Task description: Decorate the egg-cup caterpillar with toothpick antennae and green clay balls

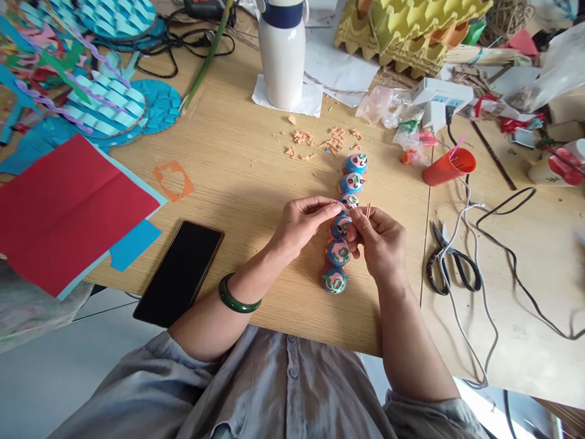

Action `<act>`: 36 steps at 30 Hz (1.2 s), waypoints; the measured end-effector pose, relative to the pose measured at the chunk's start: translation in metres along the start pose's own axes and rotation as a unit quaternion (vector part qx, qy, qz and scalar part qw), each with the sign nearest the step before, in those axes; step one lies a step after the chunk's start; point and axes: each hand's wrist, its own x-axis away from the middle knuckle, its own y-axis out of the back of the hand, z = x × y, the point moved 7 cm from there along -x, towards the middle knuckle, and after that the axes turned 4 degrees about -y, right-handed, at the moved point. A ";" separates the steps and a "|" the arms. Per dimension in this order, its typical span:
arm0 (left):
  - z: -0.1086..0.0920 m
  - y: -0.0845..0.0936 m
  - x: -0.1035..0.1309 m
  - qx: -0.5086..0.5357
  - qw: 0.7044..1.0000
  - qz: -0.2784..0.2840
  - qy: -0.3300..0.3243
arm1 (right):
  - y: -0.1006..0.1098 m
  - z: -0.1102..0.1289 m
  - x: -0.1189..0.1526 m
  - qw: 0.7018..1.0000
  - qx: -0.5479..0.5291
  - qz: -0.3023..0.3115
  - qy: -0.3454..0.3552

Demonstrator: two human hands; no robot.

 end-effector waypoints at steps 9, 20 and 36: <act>-0.002 0.000 0.000 0.001 1.000 -0.003 0.011 | -0.001 0.003 0.002 1.000 0.019 -0.004 0.007; 0.000 0.003 -0.001 -0.015 1.000 -0.003 0.015 | -0.002 0.001 0.002 1.000 0.014 0.007 0.010; 0.001 0.007 -0.003 0.008 0.999 -0.001 0.039 | 0.003 0.001 -0.001 1.000 0.010 -0.005 0.020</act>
